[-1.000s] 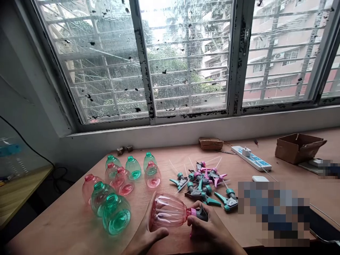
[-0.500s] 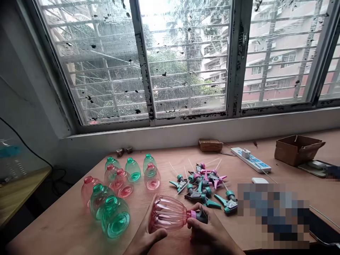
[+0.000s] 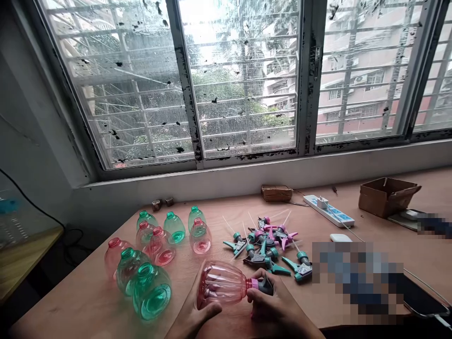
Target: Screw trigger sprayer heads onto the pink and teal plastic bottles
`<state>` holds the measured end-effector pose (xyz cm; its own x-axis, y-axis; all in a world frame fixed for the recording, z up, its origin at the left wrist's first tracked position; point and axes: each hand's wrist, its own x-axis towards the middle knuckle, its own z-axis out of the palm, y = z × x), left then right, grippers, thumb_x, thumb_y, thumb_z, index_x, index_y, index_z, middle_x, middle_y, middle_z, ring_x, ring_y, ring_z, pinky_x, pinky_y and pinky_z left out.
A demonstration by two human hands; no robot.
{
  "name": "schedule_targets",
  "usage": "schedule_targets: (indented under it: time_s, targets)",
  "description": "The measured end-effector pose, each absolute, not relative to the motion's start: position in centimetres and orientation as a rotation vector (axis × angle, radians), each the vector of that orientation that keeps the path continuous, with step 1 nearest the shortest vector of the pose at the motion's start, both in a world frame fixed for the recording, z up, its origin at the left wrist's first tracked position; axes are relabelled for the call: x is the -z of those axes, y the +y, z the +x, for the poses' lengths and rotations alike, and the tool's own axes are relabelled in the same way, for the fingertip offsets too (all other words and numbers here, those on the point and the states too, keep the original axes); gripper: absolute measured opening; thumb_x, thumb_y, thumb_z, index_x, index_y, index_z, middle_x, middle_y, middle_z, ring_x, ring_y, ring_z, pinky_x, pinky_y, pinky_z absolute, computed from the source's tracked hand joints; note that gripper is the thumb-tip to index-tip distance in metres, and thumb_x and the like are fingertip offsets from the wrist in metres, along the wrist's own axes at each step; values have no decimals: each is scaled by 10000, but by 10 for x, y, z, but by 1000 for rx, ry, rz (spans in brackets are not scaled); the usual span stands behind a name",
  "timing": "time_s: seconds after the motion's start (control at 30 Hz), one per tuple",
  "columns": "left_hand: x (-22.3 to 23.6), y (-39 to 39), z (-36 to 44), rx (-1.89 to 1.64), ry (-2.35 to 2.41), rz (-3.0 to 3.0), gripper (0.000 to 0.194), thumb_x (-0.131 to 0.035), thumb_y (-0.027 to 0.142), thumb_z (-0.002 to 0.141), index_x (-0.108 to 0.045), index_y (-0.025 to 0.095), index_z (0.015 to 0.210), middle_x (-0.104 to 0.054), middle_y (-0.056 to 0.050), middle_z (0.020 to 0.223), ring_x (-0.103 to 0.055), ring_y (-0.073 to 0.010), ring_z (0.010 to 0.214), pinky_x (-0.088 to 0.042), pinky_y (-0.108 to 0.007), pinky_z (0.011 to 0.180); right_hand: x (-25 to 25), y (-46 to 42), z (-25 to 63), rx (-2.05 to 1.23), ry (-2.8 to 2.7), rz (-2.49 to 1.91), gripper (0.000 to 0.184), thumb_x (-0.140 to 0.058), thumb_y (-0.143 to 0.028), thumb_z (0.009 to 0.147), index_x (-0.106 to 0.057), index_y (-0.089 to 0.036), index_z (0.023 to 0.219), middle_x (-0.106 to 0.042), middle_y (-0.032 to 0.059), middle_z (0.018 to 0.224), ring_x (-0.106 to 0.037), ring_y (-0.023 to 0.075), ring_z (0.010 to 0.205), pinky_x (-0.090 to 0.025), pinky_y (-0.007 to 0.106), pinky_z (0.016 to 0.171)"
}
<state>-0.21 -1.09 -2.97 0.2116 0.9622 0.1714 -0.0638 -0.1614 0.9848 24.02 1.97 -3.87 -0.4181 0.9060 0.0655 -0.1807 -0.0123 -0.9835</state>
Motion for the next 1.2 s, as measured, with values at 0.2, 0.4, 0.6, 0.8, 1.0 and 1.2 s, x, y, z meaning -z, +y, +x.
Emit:
schedule_targets:
  time_s: [0.2, 0.4, 0.6, 0.8, 1.0, 1.2]
  targets:
    - [22, -14, -1, -1185, 977, 1398, 1109, -871, 323, 706, -182, 268, 1573, -583, -138, 1360, -551, -357, 1262, -333, -530, 1140, 24, 13, 247, -1583, -1378, -838, 406, -799, -499, 756, -592, -192, 924, -679, -6, 714, -665, 184, 609, -583, 329, 622]
    - [17, -17, 2, -1174, 961, 1406, 1165, -875, 304, 695, -116, 288, 1579, -400, -117, 1549, -301, -342, 1466, -177, -486, 1224, 27, 12, 251, -1612, -1368, -816, 364, -809, -436, 775, -590, -185, 923, -692, 1, 739, -665, 174, 633, -600, 345, 646]
    - [13, -14, 2, -1119, 946, 1418, 1015, -795, 376, 792, -162, 249, 1575, -591, -152, 1371, -553, -356, 1276, -387, -527, 1108, 31, 15, 250, -1594, -1366, -792, 362, -808, -419, 781, -585, -181, 939, -690, -6, 724, -680, 173, 619, -602, 342, 642]
    - [16, -15, -1, -1101, 994, 1459, 1133, -829, 294, 766, -40, 321, 1579, -612, -104, 1319, -572, -307, 1250, -355, -512, 1134, 29, 15, 250, -1592, -1357, -785, 361, -808, -421, 779, -582, -177, 920, -688, -8, 723, -677, 163, 609, -600, 327, 625]
    - [18, -13, -1, -1087, 988, 1443, 966, -781, 377, 805, -200, 225, 1562, -596, -161, 1306, -576, -335, 1225, -426, -506, 1068, 29, 16, 250, -1587, -1375, -766, 357, -808, -420, 780, -588, -174, 918, -701, -3, 716, -685, 170, 605, -595, 326, 626]
    - [18, -12, 0, -1122, 995, 1452, 1130, -844, 295, 734, -90, 301, 1574, -616, -95, 1256, -570, -297, 1214, -390, -489, 1100, 29, 15, 250, -1588, -1363, -761, 340, -794, -410, 799, -579, -184, 933, -695, -11, 718, -680, 166, 599, -597, 338, 634]
